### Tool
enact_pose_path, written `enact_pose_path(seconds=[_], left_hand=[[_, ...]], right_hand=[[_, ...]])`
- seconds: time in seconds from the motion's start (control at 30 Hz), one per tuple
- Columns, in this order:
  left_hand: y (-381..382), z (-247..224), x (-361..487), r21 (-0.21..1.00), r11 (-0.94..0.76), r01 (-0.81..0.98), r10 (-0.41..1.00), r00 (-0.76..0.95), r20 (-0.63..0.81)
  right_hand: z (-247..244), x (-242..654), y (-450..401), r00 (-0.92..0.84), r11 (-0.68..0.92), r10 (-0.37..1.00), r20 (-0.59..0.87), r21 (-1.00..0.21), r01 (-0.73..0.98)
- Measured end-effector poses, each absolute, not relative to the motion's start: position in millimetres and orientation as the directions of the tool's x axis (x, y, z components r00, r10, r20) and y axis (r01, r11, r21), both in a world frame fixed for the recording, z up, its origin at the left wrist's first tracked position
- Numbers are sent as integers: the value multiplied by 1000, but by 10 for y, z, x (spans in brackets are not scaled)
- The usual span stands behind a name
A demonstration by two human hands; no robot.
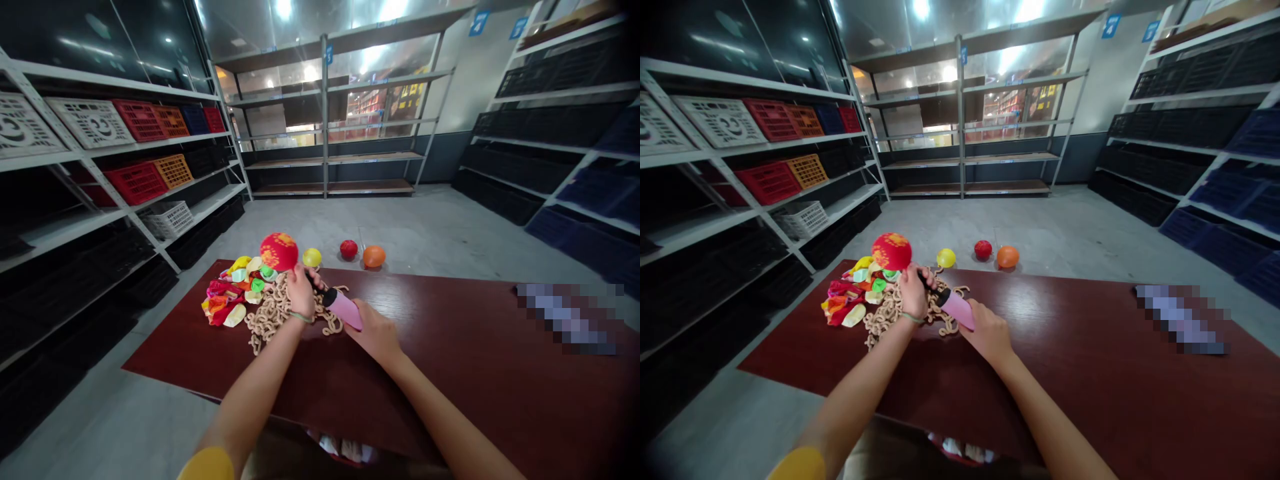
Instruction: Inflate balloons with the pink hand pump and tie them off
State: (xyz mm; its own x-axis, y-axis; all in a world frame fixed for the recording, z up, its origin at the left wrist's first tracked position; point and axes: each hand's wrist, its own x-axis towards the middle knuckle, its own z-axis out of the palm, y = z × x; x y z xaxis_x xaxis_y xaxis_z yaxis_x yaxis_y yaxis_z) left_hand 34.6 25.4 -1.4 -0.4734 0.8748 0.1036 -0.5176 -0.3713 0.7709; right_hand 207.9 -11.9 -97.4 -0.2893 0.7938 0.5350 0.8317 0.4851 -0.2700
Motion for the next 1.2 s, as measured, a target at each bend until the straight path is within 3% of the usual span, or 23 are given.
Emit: enact_pose_path(seconds=[0.23,0.43,0.57,0.9,1.03,1.2], left_hand=[[351,526,-266,706,-500,-502,800,-580,155],[223,14,369,780,-372,-504,891,-429,148],[202,-202,493,772,-362,-523,883,-459,103],[399,576,-260,724,-521,-452,770,-615,170],[314,219,184,757,-450,-473,826,-544,151],[186,-210,495,780,-365,-508,877,-469,105]], right_hand=[[-970,1978,-108,-282,497,794,538,-308,812],[-999,1980,-99,-215,465,790,574,-332,821],[-988,2032,-111,-287,486,791,540,-270,831],[-994,2000,-83,-292,510,791,537,-317,800],[-1016,2007,-68,-240,479,794,559,-332,813],[-965,2052,-85,-313,495,794,521,-255,831]])
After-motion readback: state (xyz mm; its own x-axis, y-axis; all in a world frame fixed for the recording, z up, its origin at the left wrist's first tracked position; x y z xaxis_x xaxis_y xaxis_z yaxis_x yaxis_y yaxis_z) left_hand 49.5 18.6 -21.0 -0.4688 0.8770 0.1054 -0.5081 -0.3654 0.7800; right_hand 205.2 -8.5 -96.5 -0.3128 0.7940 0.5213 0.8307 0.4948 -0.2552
